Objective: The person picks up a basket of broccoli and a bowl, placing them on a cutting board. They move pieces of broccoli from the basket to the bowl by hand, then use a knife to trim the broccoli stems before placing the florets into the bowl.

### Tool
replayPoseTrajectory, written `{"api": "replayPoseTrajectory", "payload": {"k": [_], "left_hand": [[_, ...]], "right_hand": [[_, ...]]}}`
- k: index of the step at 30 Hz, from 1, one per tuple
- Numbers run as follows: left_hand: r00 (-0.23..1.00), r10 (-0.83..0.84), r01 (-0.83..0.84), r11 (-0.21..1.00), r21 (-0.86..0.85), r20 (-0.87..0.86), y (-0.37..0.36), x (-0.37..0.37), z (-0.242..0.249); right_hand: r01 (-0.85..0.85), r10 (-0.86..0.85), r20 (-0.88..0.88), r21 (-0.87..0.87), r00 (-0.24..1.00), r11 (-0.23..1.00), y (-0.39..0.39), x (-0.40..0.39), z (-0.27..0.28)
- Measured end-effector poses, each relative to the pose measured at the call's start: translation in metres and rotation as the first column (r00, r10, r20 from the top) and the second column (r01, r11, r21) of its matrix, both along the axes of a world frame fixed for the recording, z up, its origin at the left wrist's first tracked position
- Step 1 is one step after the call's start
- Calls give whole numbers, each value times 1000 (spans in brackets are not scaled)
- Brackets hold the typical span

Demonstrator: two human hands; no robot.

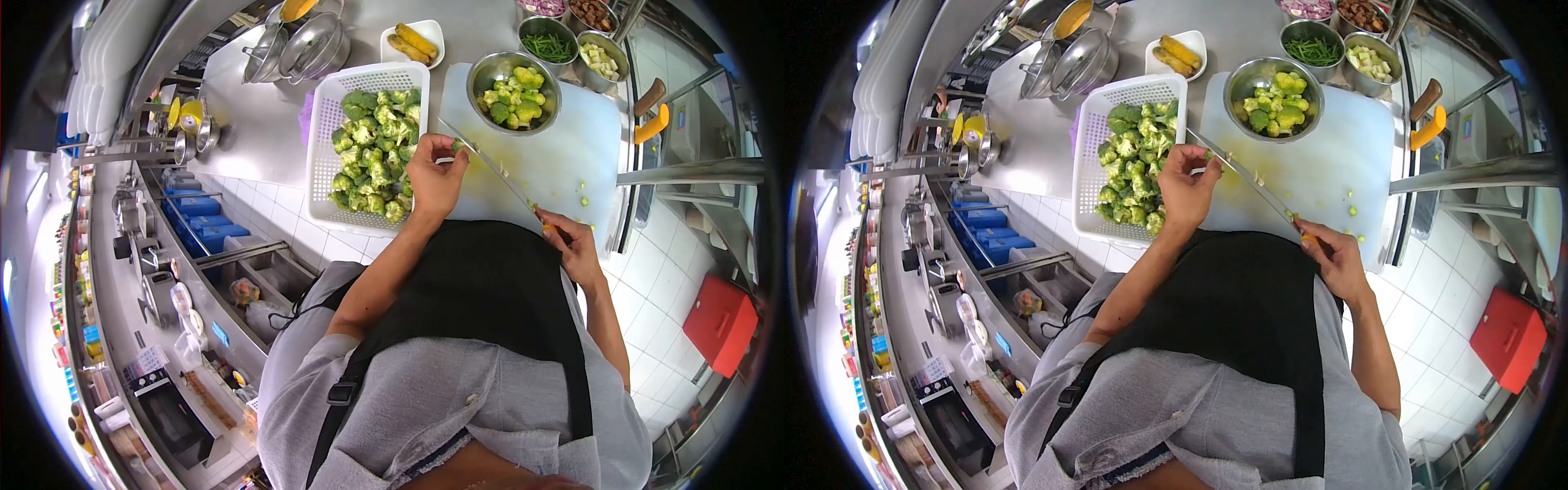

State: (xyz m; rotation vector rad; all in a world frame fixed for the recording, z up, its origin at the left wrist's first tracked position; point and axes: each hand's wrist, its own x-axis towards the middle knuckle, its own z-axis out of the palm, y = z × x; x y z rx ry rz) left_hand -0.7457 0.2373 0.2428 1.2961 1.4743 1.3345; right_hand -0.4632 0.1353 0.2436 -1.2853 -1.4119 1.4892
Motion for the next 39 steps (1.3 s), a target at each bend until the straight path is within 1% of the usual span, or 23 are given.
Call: {"api": "replayPoseTrajectory", "payload": {"k": [2, 5, 8, 11, 14, 17, 20, 21, 22, 23, 25, 28, 29, 30, 31, 33, 34, 37, 39], "left_hand": [[998, 12, -11, 1000, 20, -60, 0, 0, 2], [998, -5, 2, 999, -34, -64, -1, -1, 2], [997, -27, 21, 997, -75, -79, -4, 1, 0], [990, -102, 96, 993, -67, -97, -9, 4, 1], [966, -177, 176, 984, -26, -190, -14, 7, 2], [973, -169, 169, 986, -14, -158, -9, 2, 11], [976, -6, 45, 984, 175, -217, 19, -33, 22], [944, 76, -8, 978, 208, -322, 30, -47, 43], [919, 166, -71, 962, 264, -357, 46, -67, 42], [857, 230, -102, 952, 287, -460, 61, -87, 48], [816, 263, -110, 945, 309, -514, 95, -135, 40], [672, 261, -158, 965, 211, -693, 124, -191, 41], [629, 124, -123, 991, 60, -767, 125, -206, 43], [579, -21, -97, 991, -94, -815, 125, -218, 47], [523, -171, -81, 965, -248, -835, 126, -226, 49], [445, -262, 16, 959, -284, -856, 114, -228, 34], [401, -306, 64, 949, -307, -863, 107, -229, 22], [471, -225, 100, 974, -202, -853, 94, -225, -2], [578, -180, 55, 982, -182, -796, 94, -229, 1]], "right_hand": [[-10, 10, -1, -7, 1000, 1000, 1, 1, 0], [-20, 20, 27, -6, 999, 1000, 3, 1, -2], [-27, 33, 91, -66, 995, 997, 6, -1, 4], [-15, 25, 84, -110, 996, 994, 8, -2, -3], [12, -4, 34, -238, 999, 971, 12, -3, -4], [44, -35, 49, -204, 998, 978, 13, -5, -9], [64, -58, 36, -192, 998, 979, 9, -2, -27], [72, -64, 49, -185, 997, 980, 10, -3, -26], [68, -61, 44, -193, 997, 979, 10, -4, -23], [66, -59, 40, -201, 997, 977, 11, -4, -21], [67, -63, 28, -207, 998, 976, 10, -5, -23], [75, -72, 20, -187, 997, 980, 10, -4, -30], [74, -69, 32, -176, 997, 982, 10, -5, -27], [75, -68, 44, -163, 997, 984, 11, -5, -25], [70, -65, 36, -180, 997, 981, 11, -5, -24], [60, -57, 21, -217, 998, 974, 11, -3, -23], [60, -58, 19, -204, 998, 977, 11, -4, -24], [72, -72, 3, -178, 997, 981, 11, -4, -28], [76, -80, -15, -183, 997, 980, 8, -3, -31]]}}
